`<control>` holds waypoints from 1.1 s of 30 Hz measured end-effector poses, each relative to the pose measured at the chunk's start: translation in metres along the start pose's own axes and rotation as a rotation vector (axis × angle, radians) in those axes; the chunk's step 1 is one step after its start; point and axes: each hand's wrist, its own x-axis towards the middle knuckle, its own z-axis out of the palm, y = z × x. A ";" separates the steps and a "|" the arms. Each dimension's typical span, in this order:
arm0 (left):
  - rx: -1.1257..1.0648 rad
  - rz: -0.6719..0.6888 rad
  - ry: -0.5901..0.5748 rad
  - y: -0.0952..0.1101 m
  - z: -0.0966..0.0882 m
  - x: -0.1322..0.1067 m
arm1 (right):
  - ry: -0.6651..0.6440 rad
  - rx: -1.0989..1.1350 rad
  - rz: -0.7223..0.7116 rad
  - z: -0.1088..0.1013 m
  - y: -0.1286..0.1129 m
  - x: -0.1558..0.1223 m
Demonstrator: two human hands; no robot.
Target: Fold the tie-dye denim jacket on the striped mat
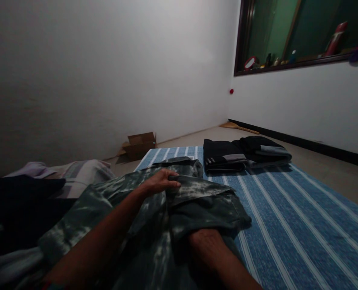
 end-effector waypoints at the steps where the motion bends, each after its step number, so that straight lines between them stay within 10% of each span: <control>1: -0.071 0.008 0.000 0.000 -0.002 -0.001 | -0.004 -0.029 -0.020 -0.006 0.002 -0.006; 5: -0.423 0.049 0.120 -0.006 -0.017 -0.009 | 0.048 -0.105 0.060 -0.032 0.016 -0.048; 13: -0.760 0.010 0.222 -0.023 -0.016 -0.013 | -0.018 0.254 0.781 -0.071 0.030 -0.104; 33: -0.817 0.230 0.154 0.039 -0.024 0.017 | -0.363 -0.489 0.646 -0.091 -0.030 -0.101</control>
